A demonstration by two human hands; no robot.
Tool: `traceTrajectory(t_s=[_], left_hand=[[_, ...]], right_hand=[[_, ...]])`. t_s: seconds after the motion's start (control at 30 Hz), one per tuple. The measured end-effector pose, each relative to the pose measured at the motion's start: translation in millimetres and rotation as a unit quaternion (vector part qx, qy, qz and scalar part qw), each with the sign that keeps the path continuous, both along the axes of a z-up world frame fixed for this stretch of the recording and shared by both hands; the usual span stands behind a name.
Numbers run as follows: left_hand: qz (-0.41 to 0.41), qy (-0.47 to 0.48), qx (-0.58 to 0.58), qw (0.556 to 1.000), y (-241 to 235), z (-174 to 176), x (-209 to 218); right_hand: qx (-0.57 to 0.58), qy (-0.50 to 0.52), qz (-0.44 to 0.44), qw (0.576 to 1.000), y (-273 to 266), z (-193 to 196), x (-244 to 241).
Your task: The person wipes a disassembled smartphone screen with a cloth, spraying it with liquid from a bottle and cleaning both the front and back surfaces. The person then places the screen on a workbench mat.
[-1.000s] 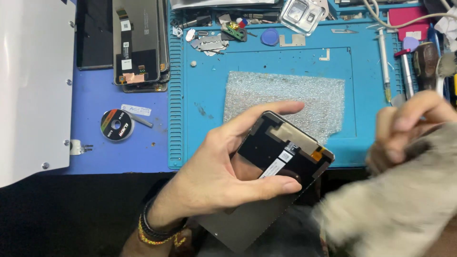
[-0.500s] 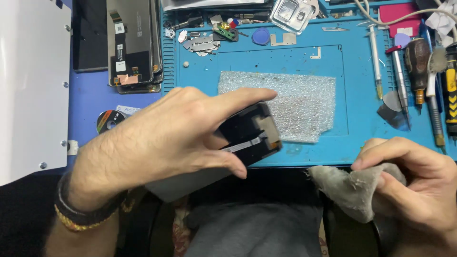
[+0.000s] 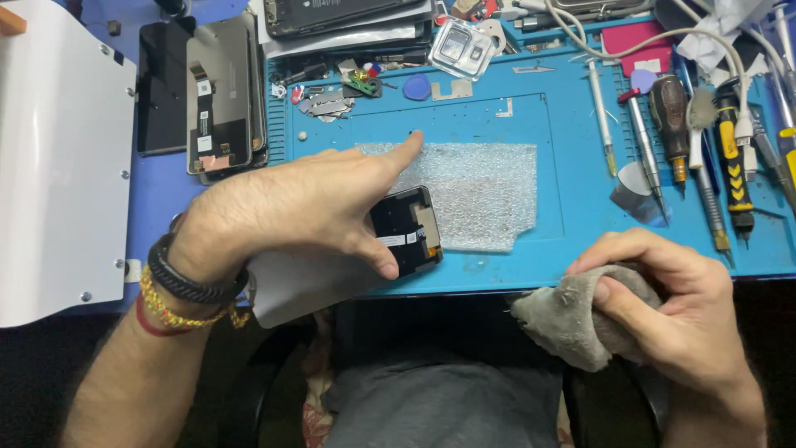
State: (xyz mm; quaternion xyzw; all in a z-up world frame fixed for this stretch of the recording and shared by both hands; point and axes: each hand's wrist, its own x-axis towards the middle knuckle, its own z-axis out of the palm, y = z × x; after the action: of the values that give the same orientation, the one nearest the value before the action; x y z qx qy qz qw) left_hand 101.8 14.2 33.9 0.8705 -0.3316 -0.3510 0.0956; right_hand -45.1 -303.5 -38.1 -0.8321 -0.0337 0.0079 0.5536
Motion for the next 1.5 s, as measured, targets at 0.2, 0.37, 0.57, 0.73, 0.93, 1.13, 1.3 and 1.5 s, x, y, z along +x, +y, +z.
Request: traceTrajectory(t_s=[0.2,0.37,0.57,0.73,0.93,1.13,1.3,1.5], left_hand=[[0.004,0.013,0.062,0.998,-4,13,-11],[0.011,0.030,0.017,0.999,5,18,-22],[-0.005,0.012,-0.071,0.997,1,20,-6],[-0.065,-0.025,0.030,0.997,-12,33,-4],[-0.042,-0.055,0.031,0.997,-1,46,-3],[-0.023,-0.062,0.067,0.996,24,5,6],[0.000,-0.001,0.070,0.998,32,13,-6],[0.085,-0.026,0.024,0.996,50,44,-19]], right_hand=[[-0.001,0.008,-0.002,1.000,-2,-4,-2],[0.041,0.001,0.002,0.999,-5,-3,-2],[0.095,-0.008,0.033,0.995,-14,10,-7],[0.080,-0.007,0.067,0.995,-15,18,-6],[-0.145,0.185,-0.045,0.971,26,53,35],[-0.357,0.235,-0.040,0.903,41,71,58],[-0.316,0.176,0.010,0.932,38,46,59],[-0.335,0.169,-0.006,0.927,48,45,60]])
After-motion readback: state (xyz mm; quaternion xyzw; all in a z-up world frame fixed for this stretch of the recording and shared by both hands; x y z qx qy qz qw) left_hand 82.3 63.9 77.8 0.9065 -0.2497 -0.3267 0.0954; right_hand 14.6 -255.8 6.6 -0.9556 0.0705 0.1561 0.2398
